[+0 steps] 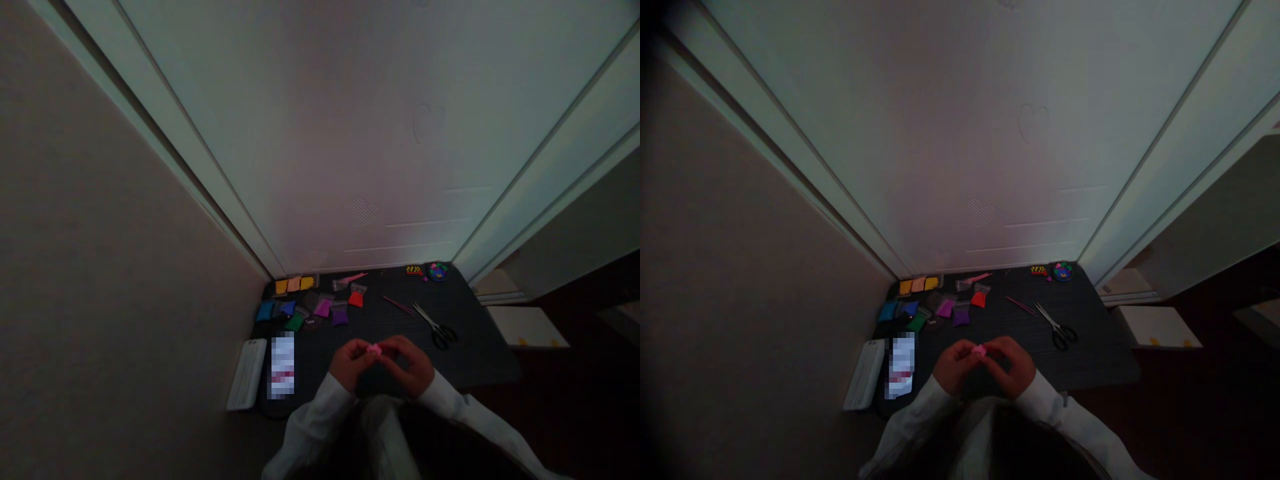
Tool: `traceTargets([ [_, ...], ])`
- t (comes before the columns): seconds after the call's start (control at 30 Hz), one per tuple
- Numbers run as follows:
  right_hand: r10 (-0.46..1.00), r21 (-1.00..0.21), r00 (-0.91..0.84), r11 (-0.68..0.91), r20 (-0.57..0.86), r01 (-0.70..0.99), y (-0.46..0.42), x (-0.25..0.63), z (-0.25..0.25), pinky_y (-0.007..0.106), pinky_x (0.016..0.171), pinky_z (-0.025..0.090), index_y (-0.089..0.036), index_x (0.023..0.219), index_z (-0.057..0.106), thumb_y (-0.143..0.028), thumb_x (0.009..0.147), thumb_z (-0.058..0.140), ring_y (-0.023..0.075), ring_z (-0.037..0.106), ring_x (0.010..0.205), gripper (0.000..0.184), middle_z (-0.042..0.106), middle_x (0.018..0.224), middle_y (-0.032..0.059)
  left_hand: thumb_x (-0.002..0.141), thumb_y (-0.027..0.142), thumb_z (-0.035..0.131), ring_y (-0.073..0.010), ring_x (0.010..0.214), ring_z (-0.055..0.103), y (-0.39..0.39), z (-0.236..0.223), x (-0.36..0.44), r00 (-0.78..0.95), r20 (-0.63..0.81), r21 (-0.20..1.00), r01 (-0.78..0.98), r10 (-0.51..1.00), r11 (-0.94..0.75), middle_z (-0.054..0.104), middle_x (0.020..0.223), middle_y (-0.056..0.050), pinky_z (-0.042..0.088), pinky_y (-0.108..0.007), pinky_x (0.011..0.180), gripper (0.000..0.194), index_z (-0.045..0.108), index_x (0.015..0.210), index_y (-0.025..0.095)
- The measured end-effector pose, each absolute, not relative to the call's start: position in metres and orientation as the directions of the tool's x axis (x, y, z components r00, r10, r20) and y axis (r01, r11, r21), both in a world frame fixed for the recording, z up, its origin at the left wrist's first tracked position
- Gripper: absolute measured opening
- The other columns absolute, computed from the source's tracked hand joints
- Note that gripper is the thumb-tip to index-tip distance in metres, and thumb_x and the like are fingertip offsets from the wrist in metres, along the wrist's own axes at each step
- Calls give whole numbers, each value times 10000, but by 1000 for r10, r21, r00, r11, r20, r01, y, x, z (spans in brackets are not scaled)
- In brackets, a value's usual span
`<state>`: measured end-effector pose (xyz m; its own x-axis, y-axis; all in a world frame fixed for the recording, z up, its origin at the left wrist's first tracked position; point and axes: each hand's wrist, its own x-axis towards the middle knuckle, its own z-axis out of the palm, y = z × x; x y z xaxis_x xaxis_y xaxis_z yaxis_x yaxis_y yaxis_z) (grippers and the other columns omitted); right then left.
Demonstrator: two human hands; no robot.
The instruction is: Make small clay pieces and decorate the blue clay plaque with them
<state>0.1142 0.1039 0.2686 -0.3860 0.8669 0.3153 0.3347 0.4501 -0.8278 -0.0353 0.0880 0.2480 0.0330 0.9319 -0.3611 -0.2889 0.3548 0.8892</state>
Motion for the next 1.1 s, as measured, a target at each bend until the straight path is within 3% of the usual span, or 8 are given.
traceTargets([
  [0.4,885,-807,-349,438,309,397,104,113,268,248,540,422,-182,723,549,-201,733,481,124,500,579,71,545,622,21,619,319,648,-143,677,572,86,260,-37,114,-342,909,-210,933,359,654,706,-47,424,-255,671,234,643,740,119],
  [0.77,909,-835,-337,376,246,402,102,113,263,230,534,419,-168,682,554,-227,741,481,110,497,555,111,543,607,15,626,315,628,-129,631,553,88,267,-31,46,-330,927,-172,943,333,628,630,-22,415,-239,649,187,627,651,130],
  [1.1,919,-872,-347,318,187,373,104,116,260,228,535,426,-167,718,557,-272,757,481,112,511,572,135,556,631,18,624,336,624,-135,641,558,89,255,-32,-48,-344,925,-187,938,330,638,662,-30,413,-244,639,218,629,697,131],
])
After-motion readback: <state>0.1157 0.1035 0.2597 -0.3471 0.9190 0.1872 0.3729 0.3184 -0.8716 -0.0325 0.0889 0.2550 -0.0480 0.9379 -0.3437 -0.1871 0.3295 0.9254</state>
